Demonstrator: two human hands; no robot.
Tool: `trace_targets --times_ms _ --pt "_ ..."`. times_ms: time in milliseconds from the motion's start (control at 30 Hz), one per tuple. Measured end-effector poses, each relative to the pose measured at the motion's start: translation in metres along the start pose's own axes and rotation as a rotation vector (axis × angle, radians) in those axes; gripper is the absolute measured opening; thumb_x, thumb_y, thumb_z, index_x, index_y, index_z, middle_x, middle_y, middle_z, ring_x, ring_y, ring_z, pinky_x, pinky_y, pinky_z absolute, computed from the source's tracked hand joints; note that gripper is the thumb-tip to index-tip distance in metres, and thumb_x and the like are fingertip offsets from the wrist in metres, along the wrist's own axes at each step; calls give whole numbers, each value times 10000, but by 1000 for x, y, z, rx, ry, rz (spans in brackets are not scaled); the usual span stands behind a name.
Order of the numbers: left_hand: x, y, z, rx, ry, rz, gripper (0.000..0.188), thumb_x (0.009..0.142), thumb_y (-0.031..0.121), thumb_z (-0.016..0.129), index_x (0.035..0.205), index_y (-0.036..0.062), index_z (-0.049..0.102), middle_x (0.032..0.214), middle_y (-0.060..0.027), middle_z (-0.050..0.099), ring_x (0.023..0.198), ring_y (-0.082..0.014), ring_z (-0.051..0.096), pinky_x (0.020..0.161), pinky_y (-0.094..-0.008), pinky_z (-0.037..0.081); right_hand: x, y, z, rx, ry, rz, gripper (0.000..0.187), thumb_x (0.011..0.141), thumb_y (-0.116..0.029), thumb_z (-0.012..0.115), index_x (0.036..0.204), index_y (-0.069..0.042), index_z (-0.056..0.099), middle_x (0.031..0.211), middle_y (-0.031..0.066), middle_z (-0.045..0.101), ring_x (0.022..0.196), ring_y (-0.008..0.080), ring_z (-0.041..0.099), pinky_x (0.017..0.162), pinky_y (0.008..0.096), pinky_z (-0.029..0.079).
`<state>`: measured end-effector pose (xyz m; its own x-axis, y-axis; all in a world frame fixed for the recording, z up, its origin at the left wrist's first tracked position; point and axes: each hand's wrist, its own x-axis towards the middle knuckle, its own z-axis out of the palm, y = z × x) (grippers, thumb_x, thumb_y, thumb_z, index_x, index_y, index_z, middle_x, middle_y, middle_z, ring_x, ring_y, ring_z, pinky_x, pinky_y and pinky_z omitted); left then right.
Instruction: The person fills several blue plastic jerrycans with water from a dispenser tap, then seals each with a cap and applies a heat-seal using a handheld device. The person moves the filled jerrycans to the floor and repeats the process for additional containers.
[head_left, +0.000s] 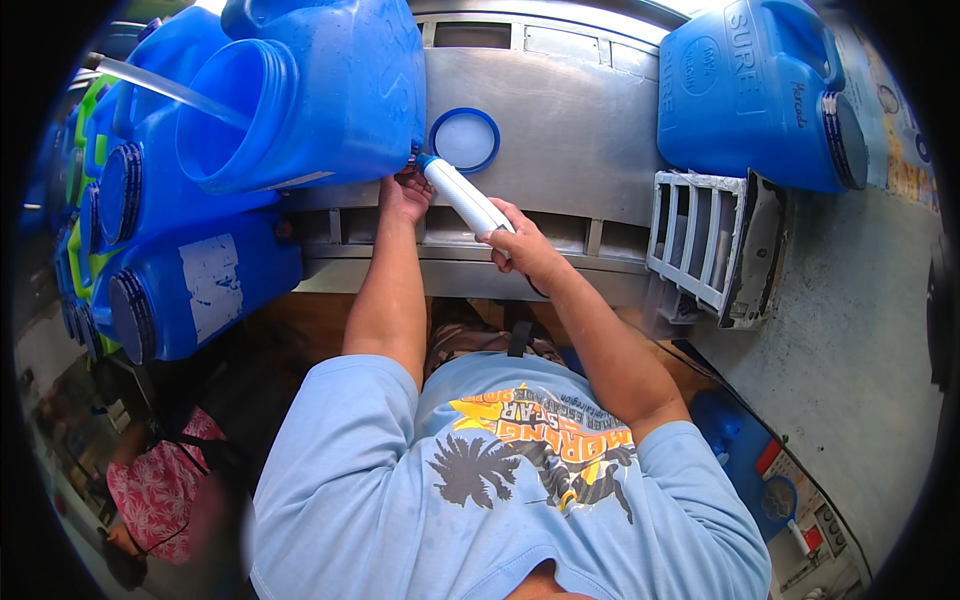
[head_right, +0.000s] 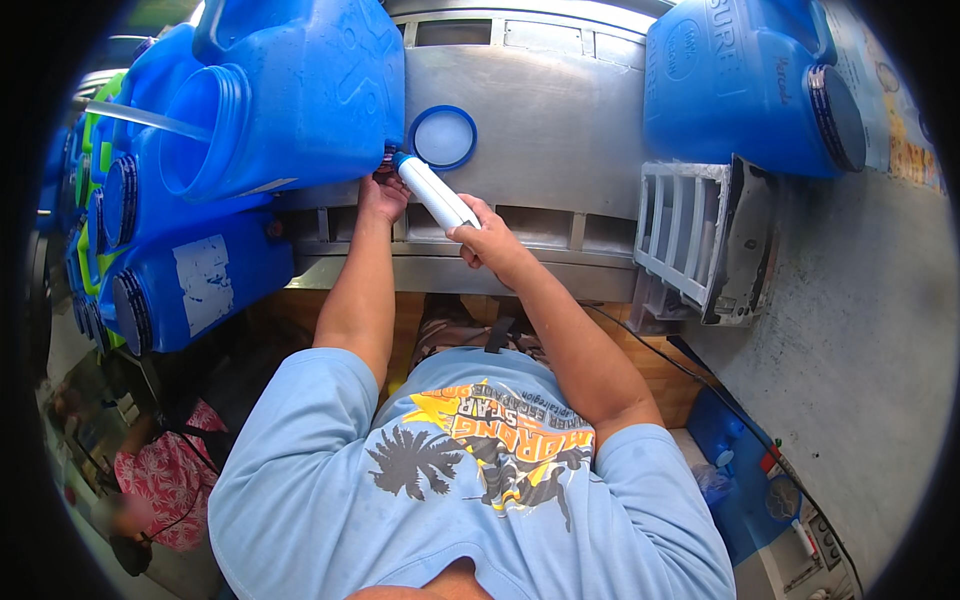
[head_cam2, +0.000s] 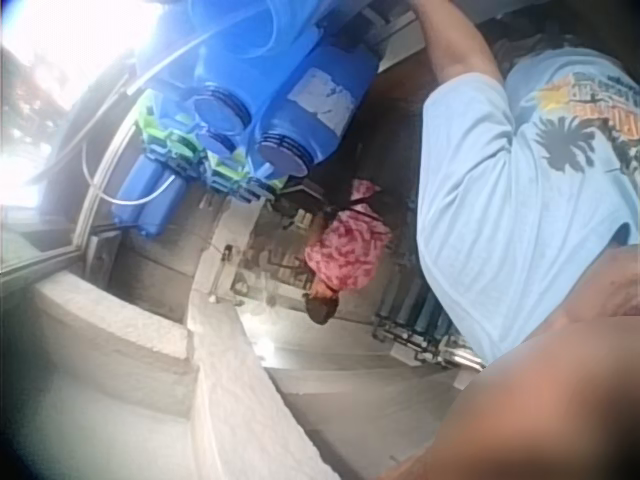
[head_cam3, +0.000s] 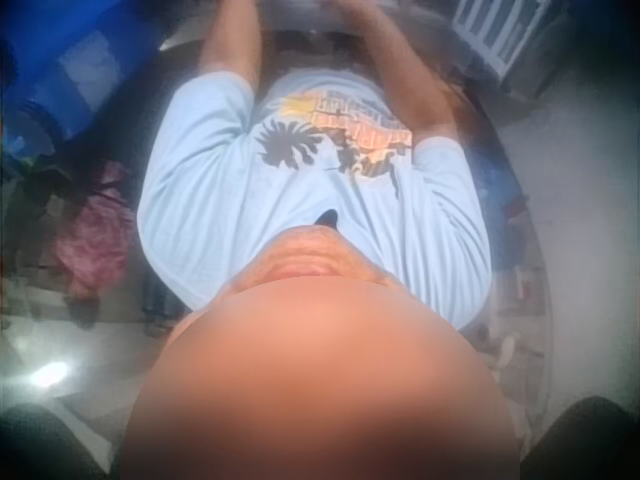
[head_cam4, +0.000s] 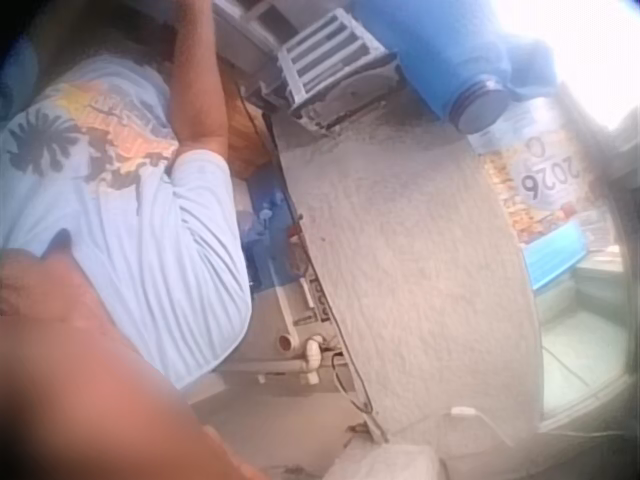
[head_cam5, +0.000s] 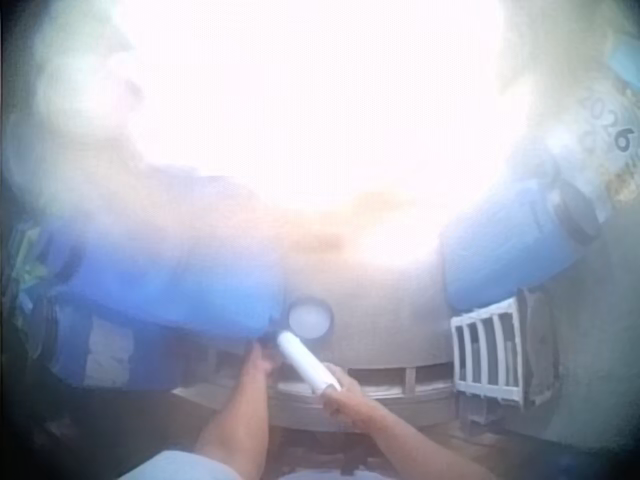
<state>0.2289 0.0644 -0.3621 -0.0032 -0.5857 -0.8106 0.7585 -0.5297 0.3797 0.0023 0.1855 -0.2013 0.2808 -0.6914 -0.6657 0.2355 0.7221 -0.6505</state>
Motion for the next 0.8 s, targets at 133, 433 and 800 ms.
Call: trace_targets --times_ms 133,433,800 --pt "0 2 -5 20 -139 -28 265 872 440 705 858 207 580 777 51 616 736 -136 595 814 -384 491 3 -3 -3 -10 2 3 775 852 -266 676 1536 -89 357 988 67 601 614 99 494 564 265 410" --pt "-4 3 8 -66 5 4 237 877 355 704 888 142 601 1028 -68 735 1036 -227 689 961 -469 510 6 6 -11 -34 -35 19 785 855 -298 703 1532 -87 366 1016 77 640 582 100 475 552 250 404" --pt "5 2 -1 -68 -13 -22 300 874 424 689 899 139 597 1046 -95 719 1080 -290 669 980 -533 491 12 -15 -23 -76 -45 15 760 847 -286 704 1513 -83 399 972 78 650 550 91 455 518 240 383"
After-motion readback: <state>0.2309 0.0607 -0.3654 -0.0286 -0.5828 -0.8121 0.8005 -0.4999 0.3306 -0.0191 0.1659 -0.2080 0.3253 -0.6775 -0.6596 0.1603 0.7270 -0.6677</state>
